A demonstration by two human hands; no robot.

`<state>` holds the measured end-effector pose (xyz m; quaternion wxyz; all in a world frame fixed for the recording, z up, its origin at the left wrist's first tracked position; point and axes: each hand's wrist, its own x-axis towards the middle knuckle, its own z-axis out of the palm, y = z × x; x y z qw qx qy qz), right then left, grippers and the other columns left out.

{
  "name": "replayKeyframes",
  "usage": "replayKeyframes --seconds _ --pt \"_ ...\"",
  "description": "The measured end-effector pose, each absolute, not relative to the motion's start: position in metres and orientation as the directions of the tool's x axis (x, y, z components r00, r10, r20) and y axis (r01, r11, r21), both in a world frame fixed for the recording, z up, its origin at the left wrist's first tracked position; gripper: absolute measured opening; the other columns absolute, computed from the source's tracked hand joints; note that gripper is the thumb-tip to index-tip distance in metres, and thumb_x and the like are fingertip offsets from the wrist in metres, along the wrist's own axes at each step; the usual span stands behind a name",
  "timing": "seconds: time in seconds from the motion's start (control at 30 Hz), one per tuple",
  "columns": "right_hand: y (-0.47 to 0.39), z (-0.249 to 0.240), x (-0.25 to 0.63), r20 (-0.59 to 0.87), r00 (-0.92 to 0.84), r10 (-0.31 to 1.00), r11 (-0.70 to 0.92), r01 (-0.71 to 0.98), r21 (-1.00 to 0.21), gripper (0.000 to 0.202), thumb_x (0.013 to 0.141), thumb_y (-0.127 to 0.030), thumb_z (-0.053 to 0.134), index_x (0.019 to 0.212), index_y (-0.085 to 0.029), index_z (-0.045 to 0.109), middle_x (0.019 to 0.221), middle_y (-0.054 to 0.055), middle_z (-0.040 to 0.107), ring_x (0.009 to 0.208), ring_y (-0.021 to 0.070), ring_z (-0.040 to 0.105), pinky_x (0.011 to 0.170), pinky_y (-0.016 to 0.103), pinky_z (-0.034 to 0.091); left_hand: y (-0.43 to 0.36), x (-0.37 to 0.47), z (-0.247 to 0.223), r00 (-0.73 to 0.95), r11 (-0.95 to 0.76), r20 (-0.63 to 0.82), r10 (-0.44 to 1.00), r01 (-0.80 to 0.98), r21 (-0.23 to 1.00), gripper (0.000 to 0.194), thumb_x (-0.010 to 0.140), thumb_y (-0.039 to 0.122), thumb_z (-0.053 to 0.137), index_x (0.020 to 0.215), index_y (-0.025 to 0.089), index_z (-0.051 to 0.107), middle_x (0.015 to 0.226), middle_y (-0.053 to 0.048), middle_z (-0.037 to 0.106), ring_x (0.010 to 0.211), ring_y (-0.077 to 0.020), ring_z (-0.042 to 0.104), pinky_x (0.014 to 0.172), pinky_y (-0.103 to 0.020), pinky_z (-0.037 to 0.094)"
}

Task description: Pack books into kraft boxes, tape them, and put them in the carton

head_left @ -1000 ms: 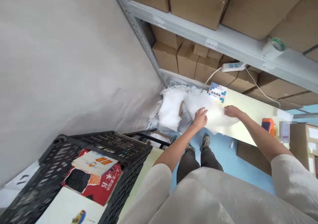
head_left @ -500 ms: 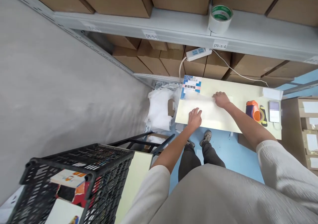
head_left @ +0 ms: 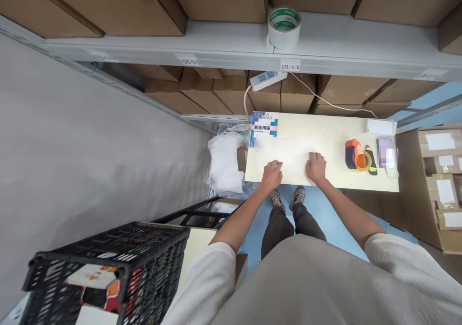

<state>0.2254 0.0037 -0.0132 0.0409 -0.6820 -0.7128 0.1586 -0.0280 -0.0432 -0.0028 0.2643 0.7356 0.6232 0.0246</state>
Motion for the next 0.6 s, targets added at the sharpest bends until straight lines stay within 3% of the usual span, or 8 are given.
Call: replayKeyframes --seconds 0.13,0.3,0.6 --pt "-0.005 -0.018 0.230 -0.113 0.020 0.993 -0.043 0.977 -0.210 0.047 0.104 -0.022 0.043 0.149 -0.015 0.056 0.142 0.023 0.059 0.122 0.0378 0.051 0.100 0.048 0.041 -0.049 -0.038 -0.011 0.224 -0.105 -0.257 0.940 0.908 0.405 0.052 0.103 0.022 0.047 0.154 0.021 0.059 0.166 -0.017 0.051 0.154 -0.0362 0.044 0.124 -0.054 0.039" --pt "-0.002 -0.023 0.230 -0.109 0.070 0.992 -0.092 0.974 -0.206 0.037 0.103 -0.021 0.044 0.136 -0.016 0.062 0.128 0.021 0.067 0.116 0.0375 0.053 0.098 0.047 0.036 -0.053 -0.047 -0.016 0.263 -0.140 -0.265 0.927 0.902 0.408 0.056 0.103 0.021 0.048 0.158 0.020 0.057 0.171 -0.016 0.048 0.157 -0.0359 0.042 0.126 -0.054 0.038" --pt "0.002 0.010 0.230 -0.012 -0.102 0.995 0.098 0.980 -0.171 0.036 0.095 -0.011 0.049 0.127 -0.016 0.065 0.112 0.016 0.070 0.107 0.0350 0.055 0.097 0.045 0.033 -0.051 -0.044 -0.013 0.280 -0.153 -0.236 0.931 0.883 0.445 0.054 0.109 0.030 0.042 0.161 0.020 0.052 0.172 -0.017 0.048 0.158 -0.0364 0.043 0.127 -0.057 0.039"
